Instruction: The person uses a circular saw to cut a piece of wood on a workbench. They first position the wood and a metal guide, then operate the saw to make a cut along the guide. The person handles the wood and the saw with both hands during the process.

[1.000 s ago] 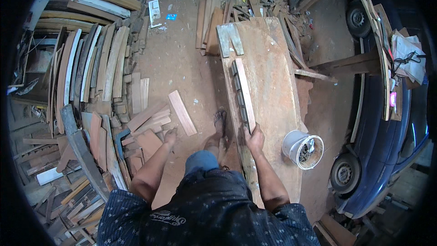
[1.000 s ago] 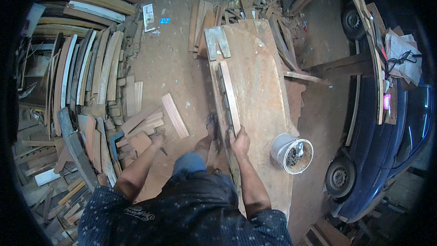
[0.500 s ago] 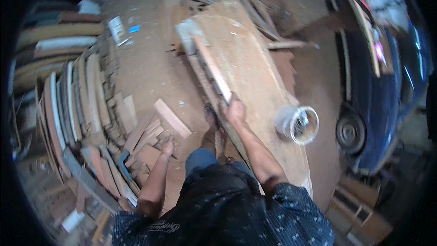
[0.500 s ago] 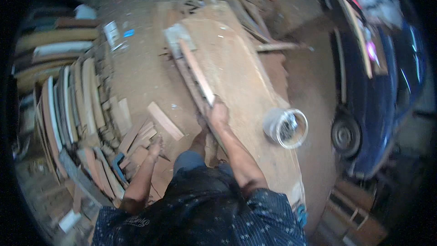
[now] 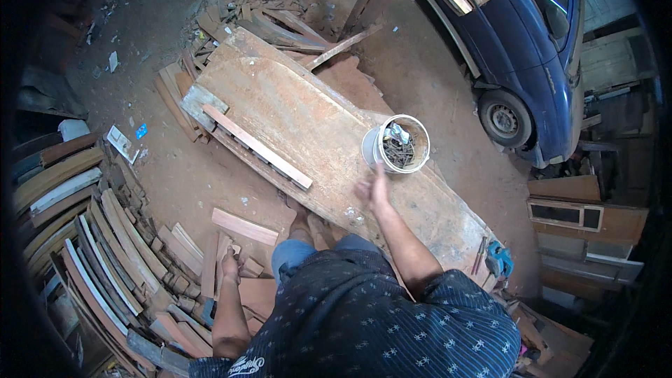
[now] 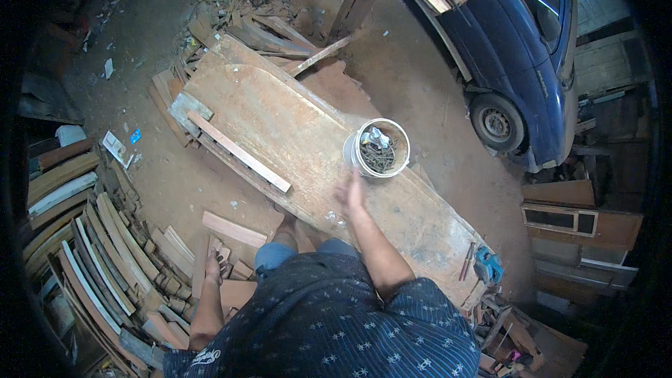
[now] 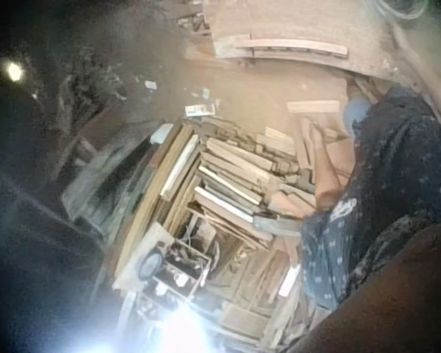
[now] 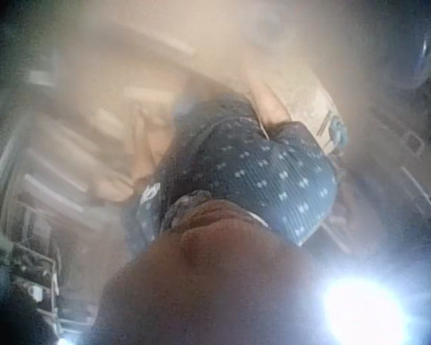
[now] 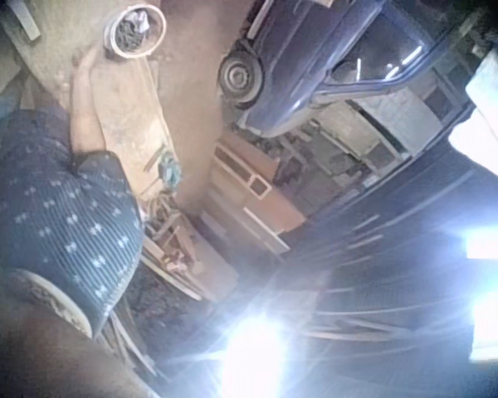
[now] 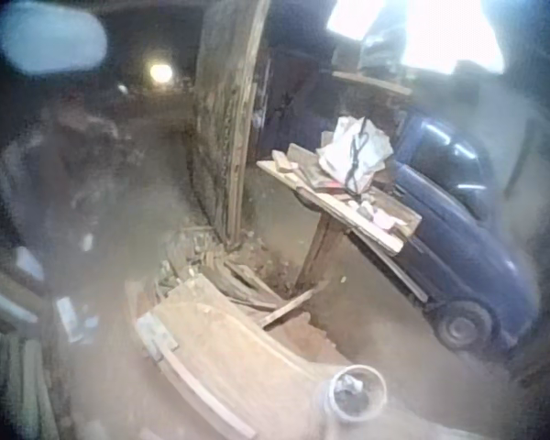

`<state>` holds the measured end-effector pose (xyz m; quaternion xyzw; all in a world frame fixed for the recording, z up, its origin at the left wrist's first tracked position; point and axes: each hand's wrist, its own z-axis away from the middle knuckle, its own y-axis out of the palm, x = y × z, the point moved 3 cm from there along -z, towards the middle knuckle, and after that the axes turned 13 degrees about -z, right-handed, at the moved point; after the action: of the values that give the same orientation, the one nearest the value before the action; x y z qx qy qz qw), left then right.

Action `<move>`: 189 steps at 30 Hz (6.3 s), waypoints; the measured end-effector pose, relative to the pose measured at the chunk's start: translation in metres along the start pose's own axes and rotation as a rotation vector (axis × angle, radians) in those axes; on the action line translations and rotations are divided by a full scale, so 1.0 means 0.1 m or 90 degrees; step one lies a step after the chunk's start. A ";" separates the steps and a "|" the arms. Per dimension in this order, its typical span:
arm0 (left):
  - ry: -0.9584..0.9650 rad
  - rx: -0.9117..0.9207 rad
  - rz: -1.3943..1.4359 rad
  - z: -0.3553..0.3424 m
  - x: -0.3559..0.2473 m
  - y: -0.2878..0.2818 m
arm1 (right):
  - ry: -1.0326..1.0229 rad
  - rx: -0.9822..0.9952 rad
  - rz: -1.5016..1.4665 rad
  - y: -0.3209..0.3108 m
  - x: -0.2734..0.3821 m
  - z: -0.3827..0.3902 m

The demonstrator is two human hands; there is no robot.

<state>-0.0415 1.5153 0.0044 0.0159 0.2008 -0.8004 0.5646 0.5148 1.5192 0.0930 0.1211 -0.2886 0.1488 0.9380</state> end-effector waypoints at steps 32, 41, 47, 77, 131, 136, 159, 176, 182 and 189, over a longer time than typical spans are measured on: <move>0.228 0.091 -0.500 1.76 2.01 1.33 | -0.138 -0.122 -0.058 -5.43 0.10 2.05; 0.329 0.103 -0.428 1.91 2.68 2.33 | -0.215 -0.363 -0.094 -8.23 -1.42 3.29; 0.199 0.204 -0.479 2.02 4.08 2.61 | -0.112 -0.526 -0.103 -10.08 -2.19 4.12; 1.099 -0.093 -1.238 5.59 6.49 10.59 | 0.007 -0.423 -0.283 -15.72 -4.13 -2.33; 0.932 -0.261 -1.319 5.39 6.94 10.63 | -0.053 -0.738 0.256 -18.32 -3.94 -2.59; 0.955 -0.230 -1.307 5.33 6.92 10.73 | 0.309 -0.481 0.472 -18.48 -5.17 -2.10; 0.655 -0.235 -0.848 5.47 7.23 6.82 | -0.231 -0.392 -0.066 -15.64 -2.71 2.89; 0.235 0.059 -0.237 3.41 9.57 3.73 | -0.378 0.217 -0.288 -11.48 -0.15 6.21; 0.797 0.499 -0.368 6.60 7.27 5.00 | -0.463 0.496 -0.419 -9.77 0.33 6.52; 0.785 0.891 -0.570 6.95 6.54 5.43 | -0.346 0.615 -0.597 -8.05 0.99 6.07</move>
<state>0.3562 0.5399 0.3129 0.6718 -0.0676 -0.7276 -0.1213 0.5675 0.6037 0.5247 0.6655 -0.3316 -0.1935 0.6401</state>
